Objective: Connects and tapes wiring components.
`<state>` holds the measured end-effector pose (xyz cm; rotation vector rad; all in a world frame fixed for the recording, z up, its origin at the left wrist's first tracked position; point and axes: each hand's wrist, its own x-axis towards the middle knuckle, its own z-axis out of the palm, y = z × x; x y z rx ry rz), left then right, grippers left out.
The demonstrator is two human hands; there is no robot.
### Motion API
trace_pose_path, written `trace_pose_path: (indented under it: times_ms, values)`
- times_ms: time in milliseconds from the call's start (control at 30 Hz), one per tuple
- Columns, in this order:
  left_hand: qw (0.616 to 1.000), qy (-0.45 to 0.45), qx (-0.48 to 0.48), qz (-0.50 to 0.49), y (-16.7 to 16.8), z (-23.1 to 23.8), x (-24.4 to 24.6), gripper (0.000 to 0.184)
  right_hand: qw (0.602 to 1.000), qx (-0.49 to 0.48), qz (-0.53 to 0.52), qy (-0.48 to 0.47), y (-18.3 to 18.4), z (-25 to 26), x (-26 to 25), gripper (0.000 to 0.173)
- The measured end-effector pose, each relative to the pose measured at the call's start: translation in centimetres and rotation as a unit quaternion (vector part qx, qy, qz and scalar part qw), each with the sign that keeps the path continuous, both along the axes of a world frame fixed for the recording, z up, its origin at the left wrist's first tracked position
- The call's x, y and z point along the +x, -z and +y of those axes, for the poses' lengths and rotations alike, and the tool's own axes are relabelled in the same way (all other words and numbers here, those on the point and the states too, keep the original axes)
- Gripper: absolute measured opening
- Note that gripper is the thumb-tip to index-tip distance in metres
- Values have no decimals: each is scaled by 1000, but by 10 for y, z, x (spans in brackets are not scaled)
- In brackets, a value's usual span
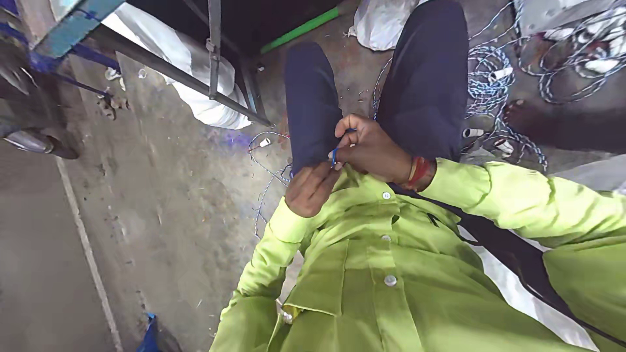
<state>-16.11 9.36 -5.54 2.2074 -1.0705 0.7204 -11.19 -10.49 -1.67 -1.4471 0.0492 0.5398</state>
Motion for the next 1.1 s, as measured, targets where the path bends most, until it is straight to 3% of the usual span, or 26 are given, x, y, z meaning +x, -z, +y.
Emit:
trace_pose_path:
  times_ms: [100, 267, 367, 600, 733, 867, 1100]
  values:
    - [1000, -8, -26, 9, 1, -5, -1, 13, 1000, 0, -18, -22, 5, -1, 3, 39]
    - [979, -36, -170, 109, -16, -17, 8, 11, 979, 154, 58, -119, -4, -19, 18, 18]
    - [957, -15, -237, 166, -21, -25, 9, 11, 967, 209, 50, -136, -7, -31, 11, 22]
    - [934, -28, -269, 233, -22, -26, 6, 14, 942, 278, 69, -175, 4, -51, 27, 17]
    - [928, -24, -274, 252, -20, -23, 4, 13, 970, 184, -22, -155, -2, -52, 25, 29]
    - [923, -50, -269, 270, -24, -23, 3, 16, 979, 106, -133, -115, -3, -44, 21, 21]
    - [922, 14, -275, 272, -23, -23, 7, 12, 994, 64, -64, -56, -17, -37, 16, 34]
